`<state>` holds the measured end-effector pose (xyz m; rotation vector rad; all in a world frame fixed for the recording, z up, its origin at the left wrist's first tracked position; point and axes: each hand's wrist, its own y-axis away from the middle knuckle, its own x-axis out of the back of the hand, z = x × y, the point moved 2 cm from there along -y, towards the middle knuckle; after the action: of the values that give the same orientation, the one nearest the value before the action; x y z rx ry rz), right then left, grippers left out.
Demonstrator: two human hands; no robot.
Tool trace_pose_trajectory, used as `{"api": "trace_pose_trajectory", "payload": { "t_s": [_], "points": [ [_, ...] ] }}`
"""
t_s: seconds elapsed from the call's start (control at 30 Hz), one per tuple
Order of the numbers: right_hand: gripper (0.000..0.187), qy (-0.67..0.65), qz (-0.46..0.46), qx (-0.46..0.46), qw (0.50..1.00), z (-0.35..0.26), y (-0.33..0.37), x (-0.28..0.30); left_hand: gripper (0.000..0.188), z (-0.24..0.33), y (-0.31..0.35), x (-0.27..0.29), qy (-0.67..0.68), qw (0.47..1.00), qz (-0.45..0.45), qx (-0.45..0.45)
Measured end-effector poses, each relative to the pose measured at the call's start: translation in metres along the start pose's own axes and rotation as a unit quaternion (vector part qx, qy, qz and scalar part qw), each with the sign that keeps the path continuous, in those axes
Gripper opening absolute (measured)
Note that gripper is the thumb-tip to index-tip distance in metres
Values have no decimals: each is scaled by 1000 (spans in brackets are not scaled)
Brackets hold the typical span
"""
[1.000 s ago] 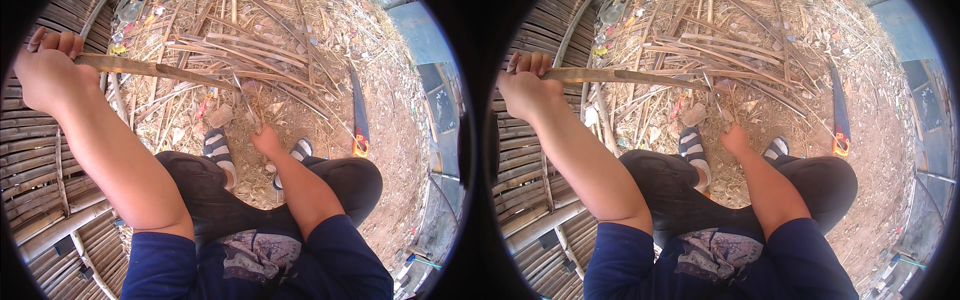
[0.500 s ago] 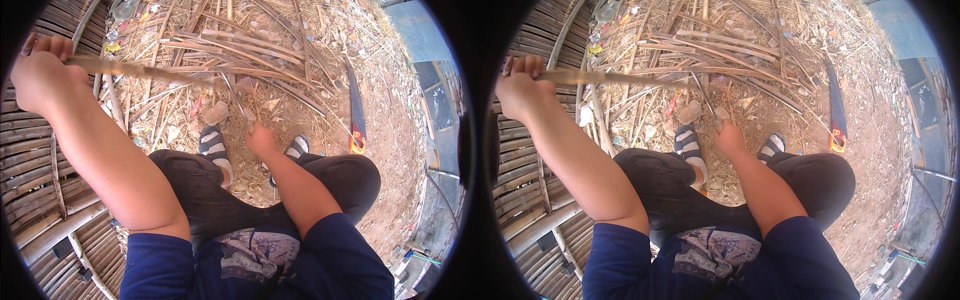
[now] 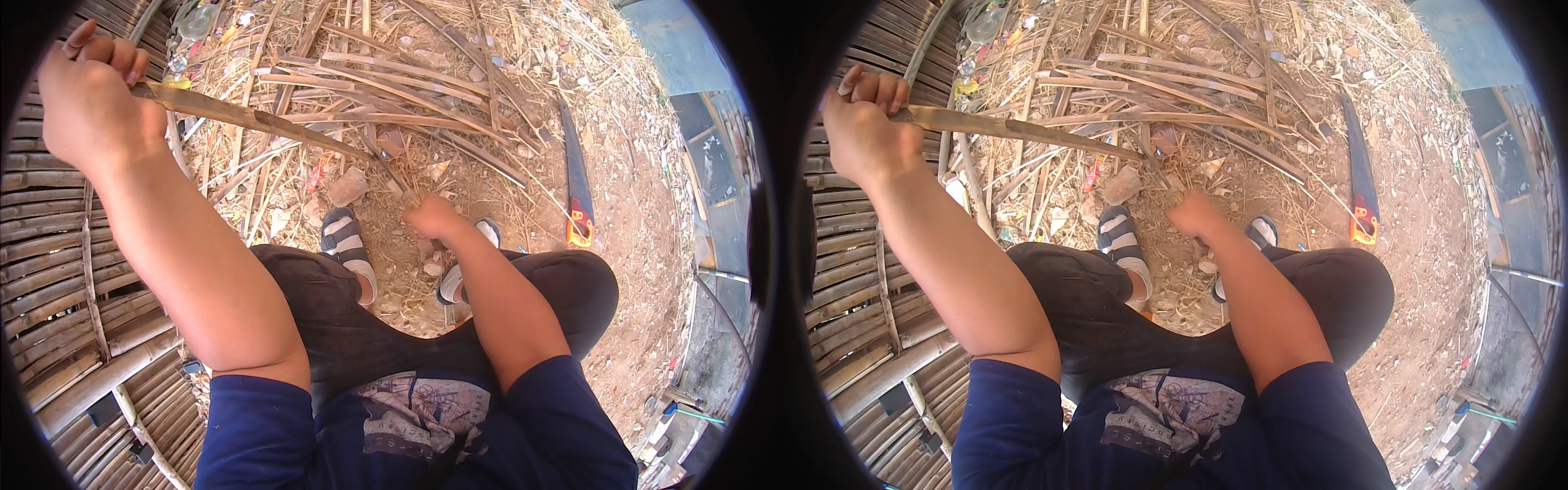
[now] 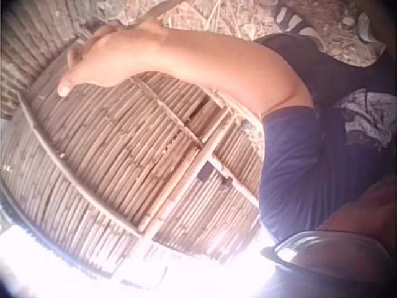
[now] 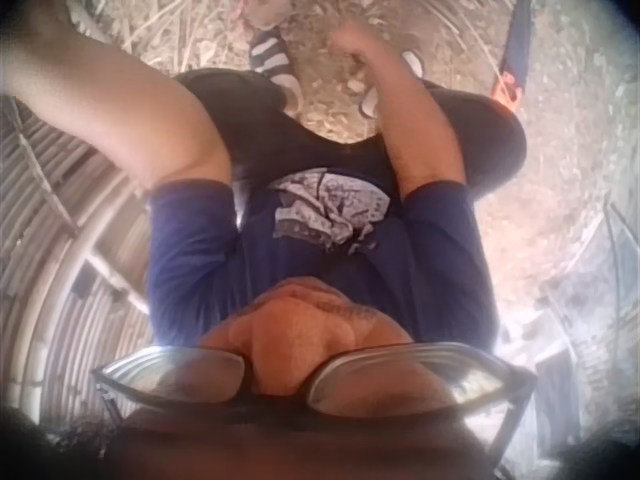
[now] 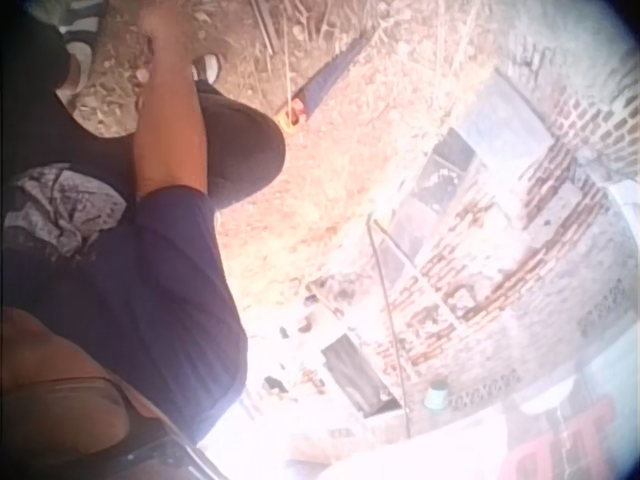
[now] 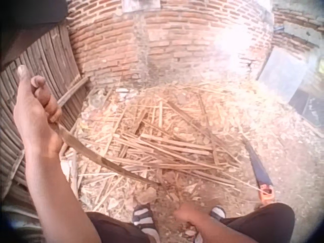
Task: The person splits a bamboo stick using a knife and a hammer, then uses a knife to shave thin strips from the split pieces.
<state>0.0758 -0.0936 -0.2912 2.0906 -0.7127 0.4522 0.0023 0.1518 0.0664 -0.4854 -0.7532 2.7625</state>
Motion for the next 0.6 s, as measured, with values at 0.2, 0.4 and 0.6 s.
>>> {"api": "trace_pose_trajectory", "payload": {
  "t_s": [0.2, 0.4, 0.6],
  "points": [
    [44, -2, -61, -36, 997, -19, 18, 59, 18, 35, 14, -3, 92, 996, -1, -10],
    [27, -172, -28, -75, 982, 0, 8, 51, 17, 10, 24, -18, 49, 995, -56, -65],
    [22, -351, -7, 14, 936, -28, 13, 51, 10, 1, -8, 10, 222, 956, -191, -11]
  ]
}}
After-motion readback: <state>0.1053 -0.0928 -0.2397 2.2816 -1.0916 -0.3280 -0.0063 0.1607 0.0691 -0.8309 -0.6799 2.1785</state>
